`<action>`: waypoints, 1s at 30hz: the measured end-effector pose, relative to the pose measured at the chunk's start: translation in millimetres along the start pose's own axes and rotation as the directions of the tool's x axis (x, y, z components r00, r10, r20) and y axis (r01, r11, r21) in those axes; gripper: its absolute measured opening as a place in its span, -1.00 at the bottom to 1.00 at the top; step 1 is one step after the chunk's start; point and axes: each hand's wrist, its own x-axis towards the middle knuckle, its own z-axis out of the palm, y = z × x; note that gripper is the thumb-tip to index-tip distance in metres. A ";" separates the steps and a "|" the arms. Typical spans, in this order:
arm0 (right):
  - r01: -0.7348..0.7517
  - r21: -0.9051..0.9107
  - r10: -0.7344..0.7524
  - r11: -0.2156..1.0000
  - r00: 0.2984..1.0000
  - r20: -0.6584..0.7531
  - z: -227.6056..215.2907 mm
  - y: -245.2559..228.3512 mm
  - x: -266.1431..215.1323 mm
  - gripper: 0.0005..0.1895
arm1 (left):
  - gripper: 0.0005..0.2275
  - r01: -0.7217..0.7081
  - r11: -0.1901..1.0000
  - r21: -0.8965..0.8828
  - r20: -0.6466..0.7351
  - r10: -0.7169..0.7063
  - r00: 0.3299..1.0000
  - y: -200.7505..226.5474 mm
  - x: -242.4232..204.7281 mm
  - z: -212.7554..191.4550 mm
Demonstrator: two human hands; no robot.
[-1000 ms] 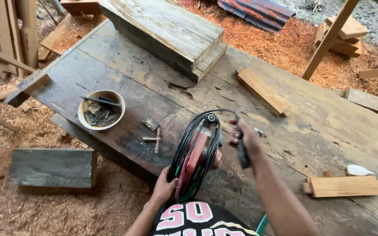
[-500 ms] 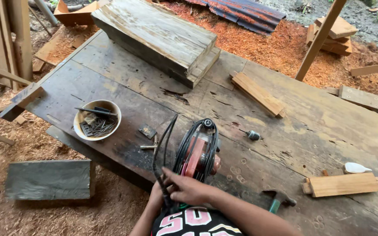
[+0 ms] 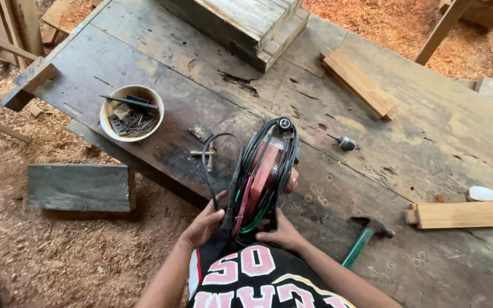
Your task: The person adjusts the settings on a handheld electric planer placed on a wooden workbench. They manipulate the adjustment knobs and levers on the tool's body to configure it for use.
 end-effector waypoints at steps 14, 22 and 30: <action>0.184 -0.214 -0.211 0.959 0.971 -0.110 51.5 -5.3 16.2 0.34 | 0.07 -0.206 0.601 0.772 0.143 0.150 0.978 -0.5 2.0 17.2; 0.156 -0.153 -0.184 0.976 0.964 -0.194 56.3 -17.4 24.1 -0.04 | -0.27 -0.088 0.447 0.890 -0.140 0.453 0.881 -20.9 15.1 52.5; 0.093 0.036 -0.088 0.995 0.988 -0.124 49.2 5.1 49.9 -0.32 | -0.35 0.194 0.354 0.915 -0.336 0.402 0.852 4.9 4.2 99.1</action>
